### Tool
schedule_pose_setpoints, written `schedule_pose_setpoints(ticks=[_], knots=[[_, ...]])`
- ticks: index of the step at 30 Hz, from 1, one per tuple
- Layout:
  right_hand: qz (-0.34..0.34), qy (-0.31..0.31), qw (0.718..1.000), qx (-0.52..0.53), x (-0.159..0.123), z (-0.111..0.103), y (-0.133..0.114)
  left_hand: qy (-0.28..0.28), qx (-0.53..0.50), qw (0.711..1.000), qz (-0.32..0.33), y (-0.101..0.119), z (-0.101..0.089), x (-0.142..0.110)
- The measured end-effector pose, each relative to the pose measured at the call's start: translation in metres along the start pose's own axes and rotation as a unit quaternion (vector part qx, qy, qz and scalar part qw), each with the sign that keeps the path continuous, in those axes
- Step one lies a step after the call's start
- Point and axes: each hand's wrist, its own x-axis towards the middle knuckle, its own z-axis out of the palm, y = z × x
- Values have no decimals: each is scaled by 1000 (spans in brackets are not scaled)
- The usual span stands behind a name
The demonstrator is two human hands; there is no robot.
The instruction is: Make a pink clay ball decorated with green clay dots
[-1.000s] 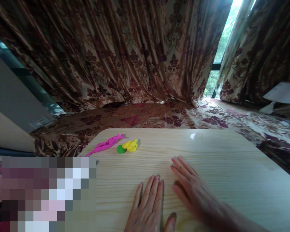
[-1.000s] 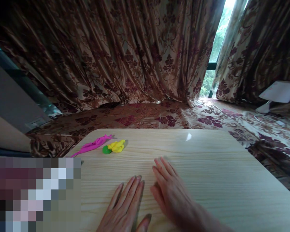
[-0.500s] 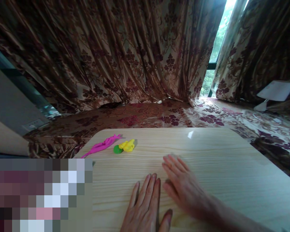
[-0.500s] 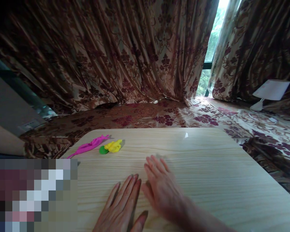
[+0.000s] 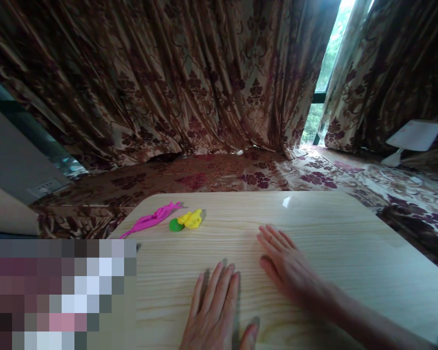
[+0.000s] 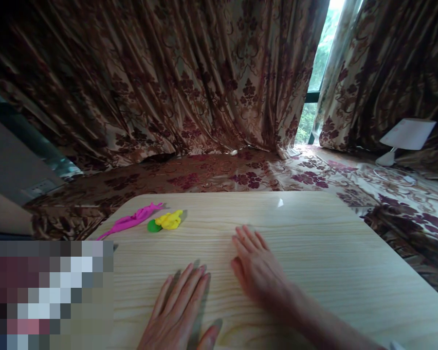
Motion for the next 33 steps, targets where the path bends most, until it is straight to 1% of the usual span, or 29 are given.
schedule_pose_setpoints(ticks=[1,2,4,5,6,7,8,9,10,11,12,13,14,15,16,17,18,19,20,21,22,23,24,25,27,28,30,31,33], knots=[[28,-7,1000,-10,2,-5,10,2,0,1000,2,0,0,0],[35,-17,999,-16,-4,-9,21,5,0,1000,2,0,1,0],[16,-21,1000,-17,-34,-12,34,13,-1,1000,3,-1,4,-1],[-2,-22,1000,-18,-53,-11,36,13,-3,1000,4,-1,6,-1],[-17,-5,1000,-22,-71,-9,34,11,-6,1000,3,-1,7,-1],[-48,26,998,-28,-85,-7,29,9,-10,1000,2,-1,8,-1],[-75,31,996,-33,-92,-4,21,8,-14,1000,1,-1,8,-1],[-89,26,995,-37,-91,-1,13,7,-17,1000,-3,0,8,0],[-104,25,994,-35,-84,1,5,7,-19,1000,-5,0,7,0],[-101,11,994,-27,-70,1,0,7,-20,1000,-5,0,6,1],[-82,-11,996,-16,-52,1,-3,7,-19,1000,-4,1,5,2],[-44,-19,999,-12,-34,-1,-2,6,-17,1000,-1,1,3,3],[-20,-12,1000,-6,-19,-4,2,6,-15,1000,3,1,2,3],[13,-10,1000,-5,-10,-8,9,7,-11,1000,6,1,2,3],[39,-10,999,-7,-8,-11,16,9,-8,1000,9,1,2,2],[47,-16,999,-10,-13,-15,23,12,-6,1000,9,1,3,1],[45,-20,999,-17,-25,-17,28,15,-7,1000,8,1,4,0],[36,-12,999,-26,-42,-18,31,17,-12,1000,0,1,4,-1],[17,-12,999,-35,-61,-18,32,19,-21,1000,-14,1,4,-1],[-18,-2,999,-49,-78,-17,30,17,-35,999,-28,1,3,0],[-67,18,996,-60,-91,-14,25,15,-53,998,-41,1,-1,3],[-100,22,993,-58,-99,-11,19,11,-73,996,-52,2,-6,9],[-127,24,990,-54,-99,-7,13,-1,-94,995,-41,1,-13,17],[-152,26,987,-46,-93,-5,7,-9,-116,993,-38,1,-21,28],[-169,41,985,-15,-68,-3,0,-32,-159,985,-54,-2,-39,54],[-138,32,990,-3,-54,-5,0,-37,-180,981,-67,-4,-47,69],[-72,41,997,-3,-35,-14,6,-25,-225,970,-93,-10,-58,96],[-40,46,998,-5,-33,-19,10,-16,-251,962,-108,-14,-61,107],[-17,25,999,14,-40,-30,19,-8,-313,941,-129,-22,-58,125]])
